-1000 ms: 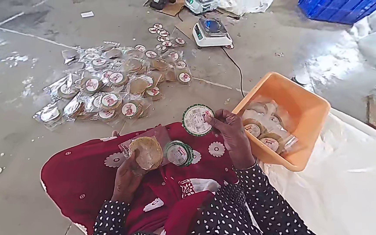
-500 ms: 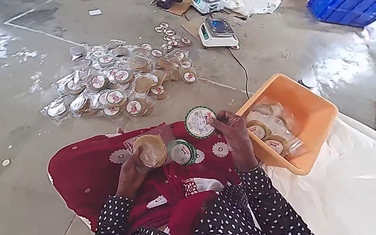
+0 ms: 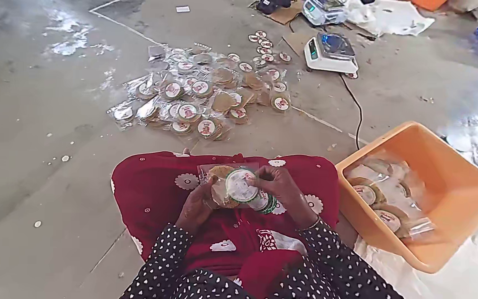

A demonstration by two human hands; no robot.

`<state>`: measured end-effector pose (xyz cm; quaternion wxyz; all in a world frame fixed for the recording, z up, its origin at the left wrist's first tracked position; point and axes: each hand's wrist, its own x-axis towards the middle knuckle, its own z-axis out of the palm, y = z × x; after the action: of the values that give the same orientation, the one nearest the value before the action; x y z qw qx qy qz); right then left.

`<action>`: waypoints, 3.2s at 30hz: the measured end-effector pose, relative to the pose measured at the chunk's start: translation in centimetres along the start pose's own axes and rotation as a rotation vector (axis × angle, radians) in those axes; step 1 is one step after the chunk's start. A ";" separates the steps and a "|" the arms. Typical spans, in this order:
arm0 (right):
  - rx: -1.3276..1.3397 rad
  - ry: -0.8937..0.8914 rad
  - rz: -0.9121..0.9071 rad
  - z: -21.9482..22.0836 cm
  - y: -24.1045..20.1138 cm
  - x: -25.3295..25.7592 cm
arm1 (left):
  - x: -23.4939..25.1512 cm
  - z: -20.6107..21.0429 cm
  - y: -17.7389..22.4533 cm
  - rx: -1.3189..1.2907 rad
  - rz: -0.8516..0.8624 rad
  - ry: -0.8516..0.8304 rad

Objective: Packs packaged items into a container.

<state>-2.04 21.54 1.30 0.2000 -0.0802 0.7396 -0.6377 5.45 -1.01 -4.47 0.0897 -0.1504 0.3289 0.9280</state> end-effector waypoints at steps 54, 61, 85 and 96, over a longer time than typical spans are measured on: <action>-0.519 0.126 0.251 1.9 7.1 30.3 | 3.1 -0.9 -0.5 0.059 -0.186 -0.251; -0.676 0.285 0.176 4.9 7.9 33.1 | 3.9 -0.6 -0.2 0.058 -0.218 -0.271; -0.720 -0.253 -0.989 2.0 -11.4 7.4 | 2.2 -1.2 1.0 -0.344 -0.273 -0.401; -0.635 0.075 -0.346 -3.2 -1.5 0.8 | -1.6 -2.3 0.1 -0.146 -0.083 -0.233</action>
<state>-4.22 23.89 2.94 0.0269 -0.2390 0.8830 -0.4031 7.45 -2.60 -5.55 0.1544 -0.0612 0.2413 0.9561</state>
